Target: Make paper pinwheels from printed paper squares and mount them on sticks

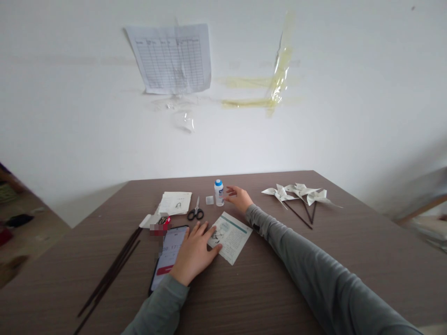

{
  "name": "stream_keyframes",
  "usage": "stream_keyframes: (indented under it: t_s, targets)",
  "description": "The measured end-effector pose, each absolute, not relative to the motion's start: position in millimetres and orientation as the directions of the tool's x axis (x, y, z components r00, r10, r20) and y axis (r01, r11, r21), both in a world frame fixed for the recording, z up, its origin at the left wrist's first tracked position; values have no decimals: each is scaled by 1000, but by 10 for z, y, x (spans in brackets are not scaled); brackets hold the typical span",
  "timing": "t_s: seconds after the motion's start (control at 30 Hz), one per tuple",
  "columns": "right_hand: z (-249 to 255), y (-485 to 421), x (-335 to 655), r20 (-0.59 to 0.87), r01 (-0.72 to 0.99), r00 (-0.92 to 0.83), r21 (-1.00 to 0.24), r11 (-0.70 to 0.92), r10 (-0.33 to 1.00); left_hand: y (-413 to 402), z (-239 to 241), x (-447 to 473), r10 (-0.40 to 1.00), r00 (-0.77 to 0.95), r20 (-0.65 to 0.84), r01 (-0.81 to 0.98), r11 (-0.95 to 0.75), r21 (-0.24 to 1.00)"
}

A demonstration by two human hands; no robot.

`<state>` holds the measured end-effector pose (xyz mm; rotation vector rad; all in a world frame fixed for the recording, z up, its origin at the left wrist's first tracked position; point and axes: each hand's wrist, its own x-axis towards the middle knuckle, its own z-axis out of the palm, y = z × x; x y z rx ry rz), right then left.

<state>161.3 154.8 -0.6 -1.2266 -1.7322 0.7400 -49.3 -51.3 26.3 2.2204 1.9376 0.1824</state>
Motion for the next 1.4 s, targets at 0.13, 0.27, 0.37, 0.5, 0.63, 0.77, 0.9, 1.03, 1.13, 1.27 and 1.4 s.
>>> stream_keyframes:
  t_s: [0.13, 0.27, 0.37, 0.5, 0.63, 0.77, 0.9, 1.03, 1.13, 1.27, 1.4]
  targets:
    - [-82, 1417, 1847, 372, 445, -157, -800, 402, 915, -517, 178, -445, 988, 153, -3, 964, -149, 221]
    - [-196, 1126, 2148, 438, 434, -232, -752, 495, 868, -529, 73, -345, 987, 161, 32, 963, -164, 216]
    - [-306, 870, 2369, 517, 413, -377, -649, 639, 769, -518, 12, -262, 983, 169, 67, 958, -179, 223]
    - [-450, 581, 2599, 538, 472, -457, -528, 706, 708, -480, -56, -164, 975, 207, 74, 951, -219, 218]
    - [-516, 367, 2785, 548, 525, -547, -364, 769, 633, -450, -120, -103, 967, 230, 113, 945, -250, 211]
    - [-499, 222, 2909, 517, 506, -619, -314, 804, 591, -432, -165, -88, 969, 224, 107, 949, -242, 202]
    - [-469, 161, 2912, 487, 498, -647, -313, 809, 587, -421, -181, -98, 967, 221, 126, 943, -245, 225]
    - [-430, 131, 2867, 477, 490, -671, -288, 823, 567, -422, -160, -102, 972, 206, 113, 935, -229, 272]
    - [-396, 102, 2852, 474, 498, -663, -300, 814, 580, -428, -137, -102, 972, 203, 117, 927, -229, 296]
    - [-369, 81, 2842, 453, 520, -653, -314, 794, 607, -437, -115, -102, 972, 214, 99, 930, -233, 285]
    - [-347, 94, 2822, 412, 540, -659, -324, 777, 629, -445, -110, -101, 970, 218, 106, 934, -239, 267]
